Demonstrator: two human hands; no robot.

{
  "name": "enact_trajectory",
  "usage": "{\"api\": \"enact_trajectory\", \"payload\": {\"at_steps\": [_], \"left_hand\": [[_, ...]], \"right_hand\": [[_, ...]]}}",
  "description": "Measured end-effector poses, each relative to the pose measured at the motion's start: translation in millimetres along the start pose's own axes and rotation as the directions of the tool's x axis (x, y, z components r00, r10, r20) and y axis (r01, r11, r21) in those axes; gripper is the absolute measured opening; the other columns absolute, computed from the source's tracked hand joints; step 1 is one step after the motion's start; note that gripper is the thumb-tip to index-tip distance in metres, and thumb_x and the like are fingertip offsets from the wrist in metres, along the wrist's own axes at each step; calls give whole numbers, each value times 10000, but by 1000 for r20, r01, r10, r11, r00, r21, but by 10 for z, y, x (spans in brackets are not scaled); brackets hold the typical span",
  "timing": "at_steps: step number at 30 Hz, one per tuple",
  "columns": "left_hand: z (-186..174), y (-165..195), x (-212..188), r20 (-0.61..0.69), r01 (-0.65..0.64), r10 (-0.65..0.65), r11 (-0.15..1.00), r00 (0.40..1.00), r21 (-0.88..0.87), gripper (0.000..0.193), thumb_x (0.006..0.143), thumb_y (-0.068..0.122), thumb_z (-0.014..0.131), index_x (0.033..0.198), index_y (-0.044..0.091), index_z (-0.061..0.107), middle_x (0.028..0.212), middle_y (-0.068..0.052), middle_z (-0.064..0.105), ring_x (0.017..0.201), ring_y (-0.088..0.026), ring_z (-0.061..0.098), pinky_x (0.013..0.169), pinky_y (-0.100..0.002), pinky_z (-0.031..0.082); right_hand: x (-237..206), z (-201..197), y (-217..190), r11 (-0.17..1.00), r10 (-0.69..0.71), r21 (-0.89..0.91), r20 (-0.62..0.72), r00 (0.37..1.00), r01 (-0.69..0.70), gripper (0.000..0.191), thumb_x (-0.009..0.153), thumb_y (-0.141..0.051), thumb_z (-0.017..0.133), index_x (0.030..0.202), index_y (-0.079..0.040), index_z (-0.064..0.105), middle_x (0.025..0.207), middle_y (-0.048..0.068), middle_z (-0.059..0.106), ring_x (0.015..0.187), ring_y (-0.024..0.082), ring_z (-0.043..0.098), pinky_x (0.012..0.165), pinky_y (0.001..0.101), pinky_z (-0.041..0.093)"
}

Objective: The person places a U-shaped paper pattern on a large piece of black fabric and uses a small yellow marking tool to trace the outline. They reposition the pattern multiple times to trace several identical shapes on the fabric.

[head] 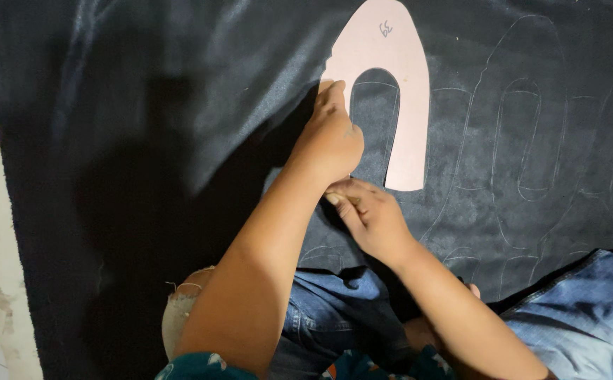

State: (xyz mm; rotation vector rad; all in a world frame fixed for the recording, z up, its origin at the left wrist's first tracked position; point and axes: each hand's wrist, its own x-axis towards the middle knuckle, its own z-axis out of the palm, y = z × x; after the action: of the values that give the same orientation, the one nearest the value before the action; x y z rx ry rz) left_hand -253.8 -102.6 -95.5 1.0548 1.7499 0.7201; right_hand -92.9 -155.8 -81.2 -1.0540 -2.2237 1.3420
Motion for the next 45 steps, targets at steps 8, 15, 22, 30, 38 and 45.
{"api": "enact_trajectory", "payload": {"at_steps": [8,15,22,30,38,45], "left_hand": [[18,-8,10,-6,-16,16,1000,1000,0,649,908,31,447,1523,-51,256,1626,-268,240,1489,-382,324,1197,-398,326],[11,-15,5,-5,-9,9,1000,1000,-3,653,901,39,456,1518,-49,260,1621,-257,256,1490,-375,325,1189,-398,330],[-12,23,1,6,9,-9,1000,1000,8,665,894,30,458,1524,-35,257,1628,-252,243,1488,-375,322,1188,-404,328],[-3,12,9,-20,-28,28,1000,999,8,659,901,35,485,1518,-52,269,1619,-272,259,1497,-385,326,1210,-404,331],[22,-23,24,-8,-25,25,999,1000,23,664,908,61,484,1520,-56,254,1617,-274,255,1482,-388,334,1193,-406,336],[16,-9,1,-7,-9,9,1000,1000,3,665,900,60,490,1515,-48,262,1612,-269,258,1478,-389,332,1187,-408,332]], "right_hand": [[26,35,40,996,54,62,38,998,-56,120,992,-64,653,1086,3,684,1048,110,749,956,243,748,873,317,584],[9,26,51,994,33,103,2,999,-33,129,1006,-58,619,1103,1,679,1094,111,748,1002,233,750,911,310,578],[32,9,45,999,-33,-15,-6,999,33,118,984,-62,648,1090,-11,661,1085,124,749,1000,275,742,883,339,582],[68,36,-6,971,-155,-182,5,988,153,122,948,-83,693,1050,-28,656,1040,140,727,951,354,705,844,420,568],[72,42,-17,974,-136,-176,32,990,140,113,956,-97,696,1054,-51,664,1029,121,728,957,338,715,833,412,575],[-65,-222,6,941,-68,-333,-27,997,55,130,921,-90,691,1036,-39,661,1047,111,740,940,314,722,809,395,578]]}}
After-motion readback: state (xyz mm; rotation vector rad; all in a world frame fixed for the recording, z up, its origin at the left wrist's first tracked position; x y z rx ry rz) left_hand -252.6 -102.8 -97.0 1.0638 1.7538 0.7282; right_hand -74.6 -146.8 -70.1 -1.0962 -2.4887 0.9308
